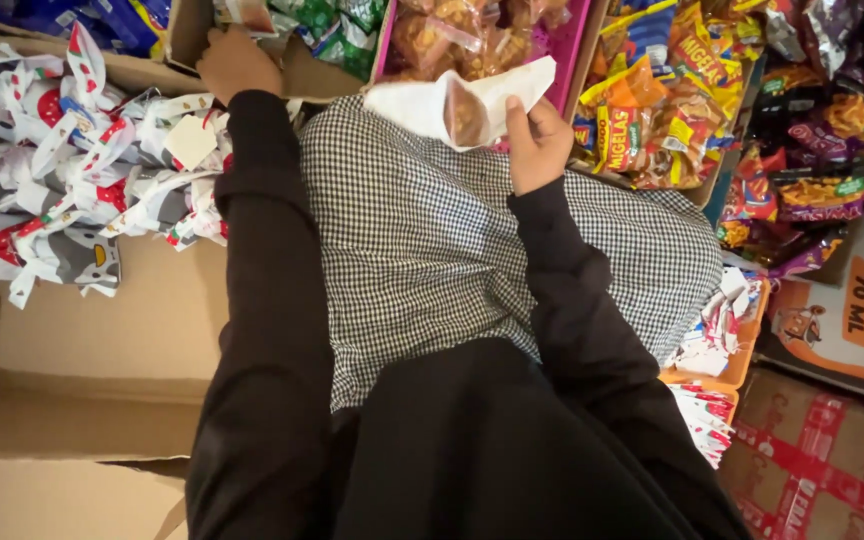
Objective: Packing various snack items into small decorative gift bags while sitting on the floor.
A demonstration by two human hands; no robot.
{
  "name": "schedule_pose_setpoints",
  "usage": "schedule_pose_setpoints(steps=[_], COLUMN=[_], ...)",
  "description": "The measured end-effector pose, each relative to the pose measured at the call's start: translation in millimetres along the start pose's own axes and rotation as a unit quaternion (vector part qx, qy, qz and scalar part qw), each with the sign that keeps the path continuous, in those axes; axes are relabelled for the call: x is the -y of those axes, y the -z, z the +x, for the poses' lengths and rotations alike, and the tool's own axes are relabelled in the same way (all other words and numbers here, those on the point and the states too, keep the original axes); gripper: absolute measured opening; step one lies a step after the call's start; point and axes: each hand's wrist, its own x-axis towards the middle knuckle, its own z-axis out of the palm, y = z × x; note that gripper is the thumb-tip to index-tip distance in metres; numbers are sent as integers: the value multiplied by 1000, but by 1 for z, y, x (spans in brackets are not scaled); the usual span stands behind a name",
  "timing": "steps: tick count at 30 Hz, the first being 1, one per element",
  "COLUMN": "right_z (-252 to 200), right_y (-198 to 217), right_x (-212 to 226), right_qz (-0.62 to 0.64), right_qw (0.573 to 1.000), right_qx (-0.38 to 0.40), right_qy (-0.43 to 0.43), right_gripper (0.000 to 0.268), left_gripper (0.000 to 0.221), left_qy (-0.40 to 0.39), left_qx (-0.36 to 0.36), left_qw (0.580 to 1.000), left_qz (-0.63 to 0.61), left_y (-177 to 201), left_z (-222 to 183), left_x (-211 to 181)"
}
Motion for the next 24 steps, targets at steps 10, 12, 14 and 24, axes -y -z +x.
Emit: schedule_pose_setpoints(steps=[10, 12, 14, 24], right_z=[4, 2, -1, -8], right_y=[28, 30, 26, 29], right_x=[42, 57, 72, 118], right_qz=[30, 58, 73, 82], right_qw=[999, 994, 992, 977], right_qx=[43, 81, 93, 163], right_qy=[9, 51, 50, 114], right_gripper=[20, 17, 16, 24], left_gripper=[47, 41, 46, 44], left_qy=[-40, 130, 115, -234], left_qx=[-172, 65, 106, 163], left_qw=[668, 441, 413, 666], left_qz=[-723, -886, -897, -689], left_y=[127, 226, 245, 317], left_z=[-81, -127, -156, -234], left_x=[-14, -52, -63, -96])
